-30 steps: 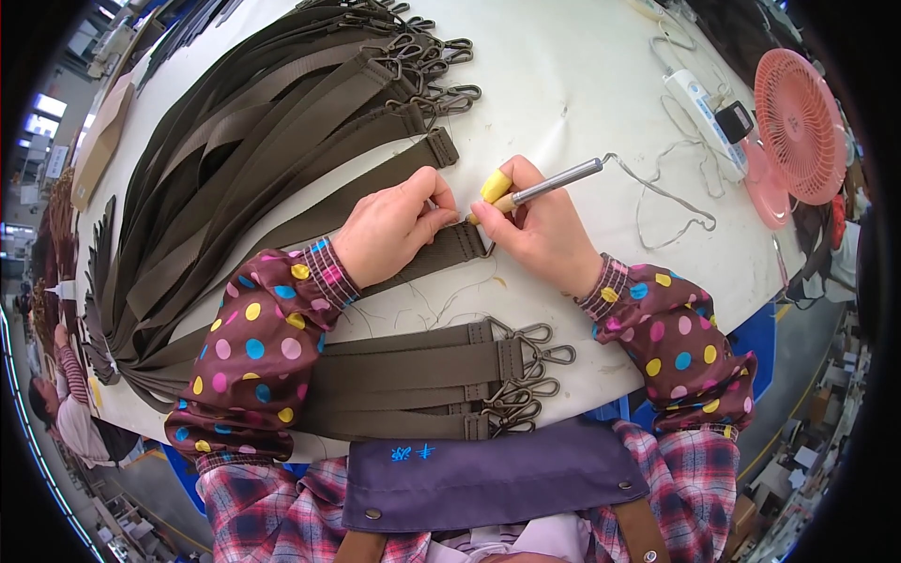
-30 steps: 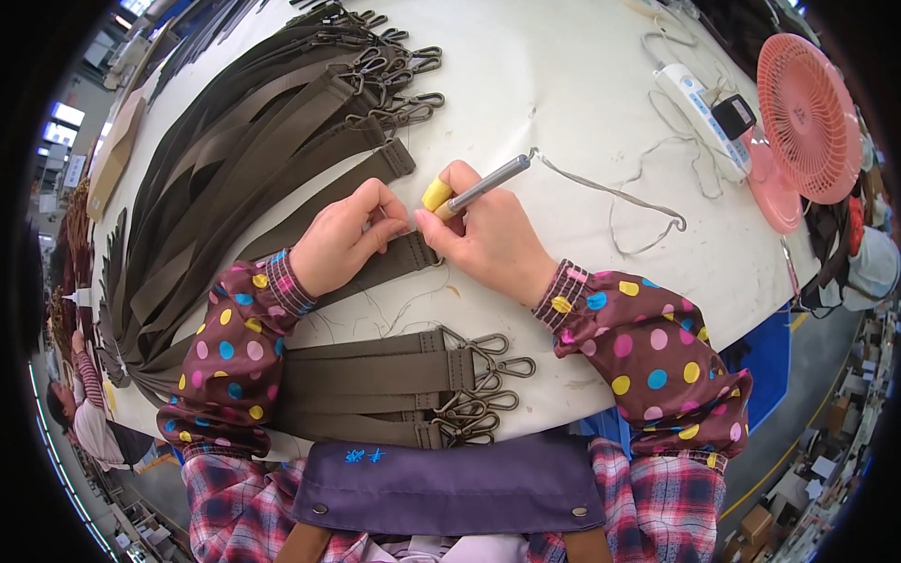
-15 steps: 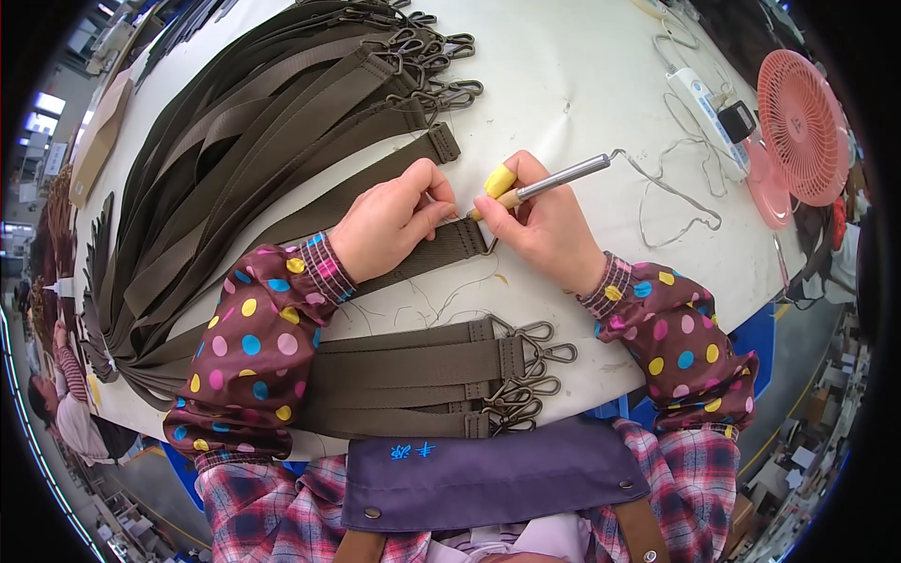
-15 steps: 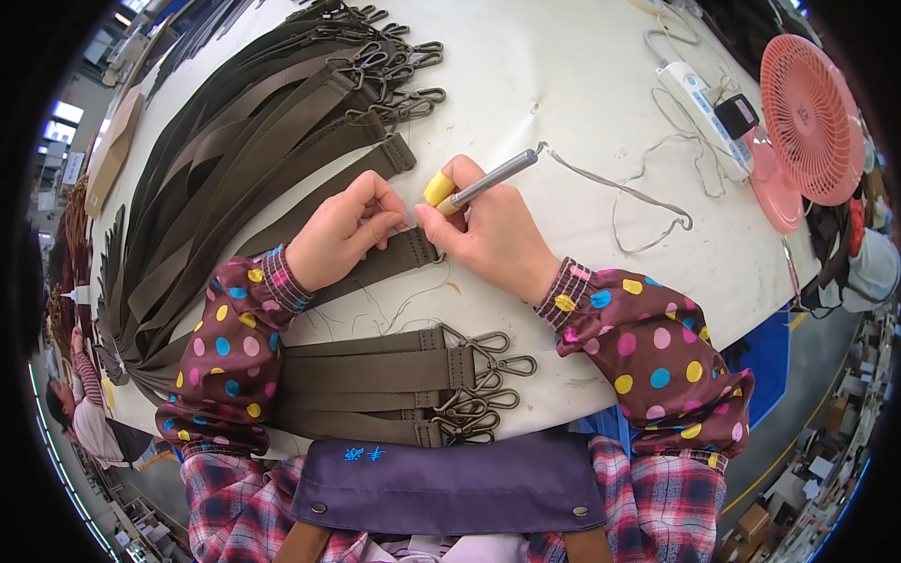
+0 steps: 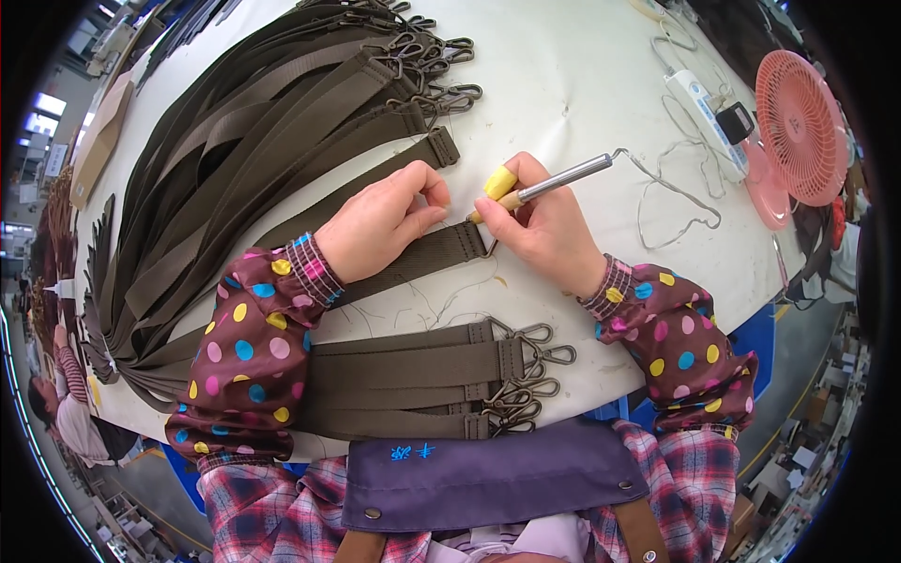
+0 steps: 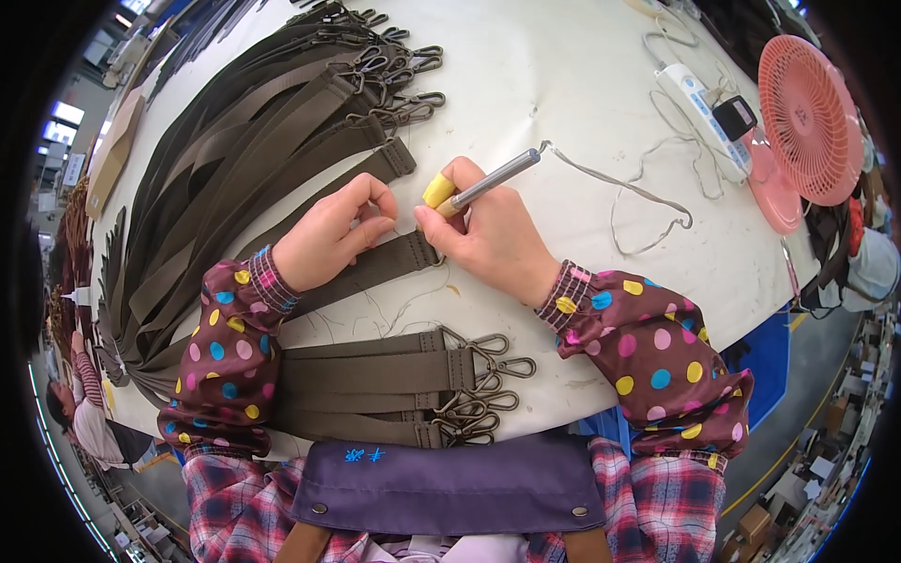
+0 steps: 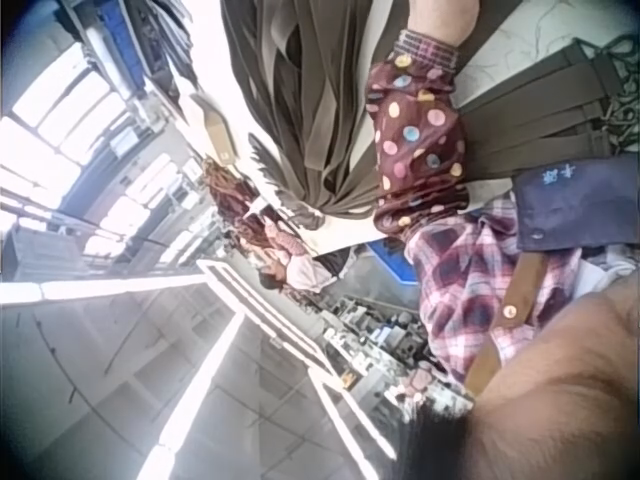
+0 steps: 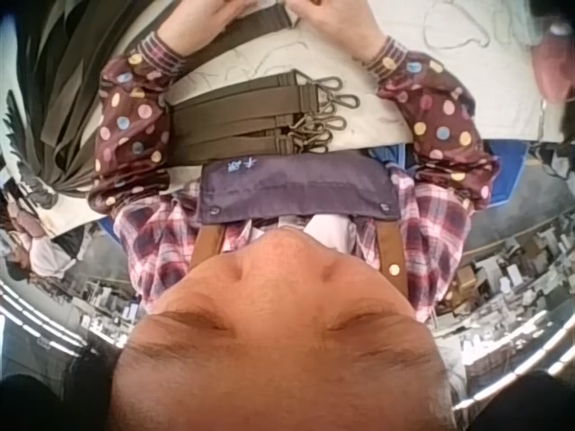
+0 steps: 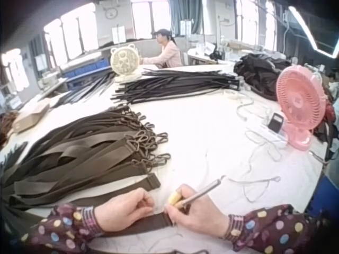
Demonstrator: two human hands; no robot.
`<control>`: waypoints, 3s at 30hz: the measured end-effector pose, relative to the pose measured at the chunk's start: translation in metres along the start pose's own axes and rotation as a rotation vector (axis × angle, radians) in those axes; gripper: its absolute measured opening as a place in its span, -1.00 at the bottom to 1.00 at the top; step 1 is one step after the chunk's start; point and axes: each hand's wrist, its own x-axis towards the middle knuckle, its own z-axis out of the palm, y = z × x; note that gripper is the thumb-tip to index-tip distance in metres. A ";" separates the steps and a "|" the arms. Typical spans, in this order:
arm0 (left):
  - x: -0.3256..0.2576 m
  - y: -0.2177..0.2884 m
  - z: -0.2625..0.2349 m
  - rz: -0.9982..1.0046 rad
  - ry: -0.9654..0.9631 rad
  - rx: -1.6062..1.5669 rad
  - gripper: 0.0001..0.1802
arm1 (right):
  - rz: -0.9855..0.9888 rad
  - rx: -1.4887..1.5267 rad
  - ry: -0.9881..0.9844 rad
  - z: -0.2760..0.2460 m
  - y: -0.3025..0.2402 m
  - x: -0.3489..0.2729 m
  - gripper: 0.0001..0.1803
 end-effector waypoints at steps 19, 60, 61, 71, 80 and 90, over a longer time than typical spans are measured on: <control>0.001 0.000 0.003 -0.057 0.009 -0.108 -0.83 | 0.061 -0.009 -0.112 0.003 0.005 0.002 -0.81; -0.026 0.024 0.011 -0.123 0.035 0.399 -0.62 | -0.394 -0.511 -0.087 -0.027 0.004 -0.015 -0.68; -0.026 0.023 0.013 -0.092 0.070 0.389 -0.65 | -0.394 -0.512 -0.088 -0.027 0.006 -0.015 -0.68; -0.041 0.020 0.029 0.305 0.192 0.785 -0.80 | -0.447 -0.487 -0.105 -0.038 -0.004 -0.014 -0.72; -0.016 0.018 0.006 -0.009 -0.130 0.313 -0.61 | -0.140 0.017 -0.154 -0.017 -0.008 -0.016 -0.86; -0.002 0.025 -0.008 -0.057 -0.221 0.286 -0.62 | 0.042 0.204 -0.089 -0.004 -0.001 -0.015 -0.82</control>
